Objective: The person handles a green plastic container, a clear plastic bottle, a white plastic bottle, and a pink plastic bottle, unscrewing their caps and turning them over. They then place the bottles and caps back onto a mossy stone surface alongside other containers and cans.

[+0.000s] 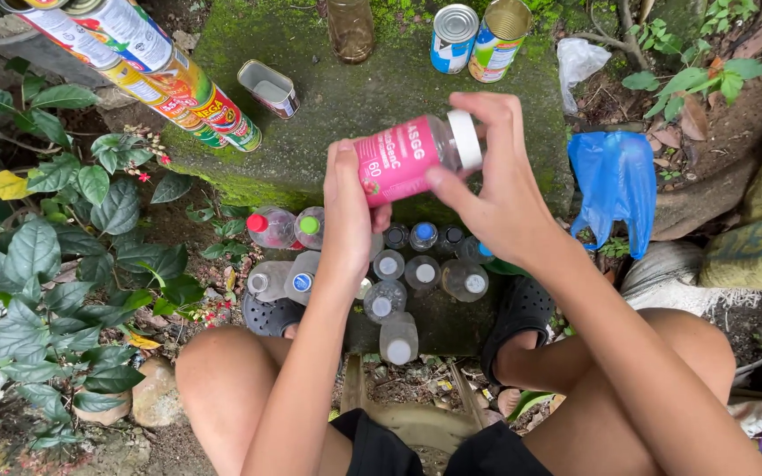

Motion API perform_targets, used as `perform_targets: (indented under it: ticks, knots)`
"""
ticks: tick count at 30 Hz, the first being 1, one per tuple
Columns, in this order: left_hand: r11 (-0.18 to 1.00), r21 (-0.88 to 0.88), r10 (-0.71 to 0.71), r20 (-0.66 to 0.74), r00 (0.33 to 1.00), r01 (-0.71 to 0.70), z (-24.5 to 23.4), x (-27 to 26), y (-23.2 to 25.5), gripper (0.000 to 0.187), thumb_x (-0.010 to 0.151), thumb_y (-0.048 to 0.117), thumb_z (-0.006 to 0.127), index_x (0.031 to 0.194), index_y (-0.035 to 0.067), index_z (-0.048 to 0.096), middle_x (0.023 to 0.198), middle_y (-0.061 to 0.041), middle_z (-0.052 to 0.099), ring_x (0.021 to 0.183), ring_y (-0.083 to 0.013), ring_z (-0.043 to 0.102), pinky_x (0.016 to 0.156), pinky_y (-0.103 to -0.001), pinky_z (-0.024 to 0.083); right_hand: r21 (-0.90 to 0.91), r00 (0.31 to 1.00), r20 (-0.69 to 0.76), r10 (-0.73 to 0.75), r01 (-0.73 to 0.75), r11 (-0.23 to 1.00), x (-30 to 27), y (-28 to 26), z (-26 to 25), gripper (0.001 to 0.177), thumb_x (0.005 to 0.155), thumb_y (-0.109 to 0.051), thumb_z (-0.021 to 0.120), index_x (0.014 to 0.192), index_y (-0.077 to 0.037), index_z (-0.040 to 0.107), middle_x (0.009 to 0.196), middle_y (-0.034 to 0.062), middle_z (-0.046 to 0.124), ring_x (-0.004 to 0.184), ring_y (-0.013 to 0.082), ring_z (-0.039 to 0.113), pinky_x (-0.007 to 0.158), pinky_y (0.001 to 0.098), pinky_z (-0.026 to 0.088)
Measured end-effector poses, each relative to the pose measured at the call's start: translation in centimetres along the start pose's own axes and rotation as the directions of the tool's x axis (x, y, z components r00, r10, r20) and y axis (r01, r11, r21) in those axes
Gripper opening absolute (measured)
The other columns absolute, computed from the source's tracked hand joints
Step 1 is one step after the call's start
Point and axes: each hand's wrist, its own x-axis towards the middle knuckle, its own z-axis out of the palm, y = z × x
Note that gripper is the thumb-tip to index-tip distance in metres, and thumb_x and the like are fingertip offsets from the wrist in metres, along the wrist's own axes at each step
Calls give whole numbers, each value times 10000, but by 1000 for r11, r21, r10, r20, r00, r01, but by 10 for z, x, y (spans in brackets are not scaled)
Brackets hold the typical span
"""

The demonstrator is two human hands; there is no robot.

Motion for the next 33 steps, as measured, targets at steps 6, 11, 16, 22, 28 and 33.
perform_targets:
  ticks: [6,11,16,22,28,33]
  knots:
    - [998,-58,9,-51,999,-12,9,0,-2,375,1059,420,331,1148,95,496,708,-3,523,467,-74,433,394,-246,316,-126,990,-39,-136,131,983,-2,4,7,821,848,-240,920,1459,-61,402,1436,174,380,1337,335,500,1002,388,551]
    - [999,-31,-10,-44,999,9,6,1,-7,373,1059,415,321,1151,100,497,717,2,503,481,-63,419,404,-239,328,-26,998,11,-65,65,998,-5,8,3,771,867,-194,905,1465,-68,435,1458,183,382,1331,301,529,945,343,590]
    - [999,-24,34,-9,999,-34,2,-2,-6,396,1070,441,300,1133,93,479,707,-11,506,455,-77,419,391,-251,327,2,996,55,-65,65,998,-4,2,-1,709,859,-170,890,1432,-71,485,1445,169,419,1335,295,540,923,334,607]
    - [997,-70,-42,-2,999,42,-4,-3,4,386,1069,458,330,1040,90,444,684,-29,504,411,-113,443,361,-283,373,-125,984,49,-171,176,976,-2,1,-6,718,859,-125,902,1470,-74,528,1410,146,485,1317,260,566,1038,383,563]
    - [997,-52,-53,-4,999,53,-6,-4,5,395,1057,470,347,1053,92,461,727,-48,543,434,-127,503,376,-279,416,26,994,93,-53,51,998,-1,0,-4,784,892,-99,859,1562,-88,452,1458,152,477,1262,233,597,909,315,629]
    - [997,-48,-68,-12,998,67,-7,-4,3,390,1041,456,339,1062,85,458,773,-64,574,423,-143,505,363,-280,420,86,991,126,-45,34,996,1,0,-4,825,895,-83,845,1593,-84,407,1514,150,452,1319,225,572,985,331,629]
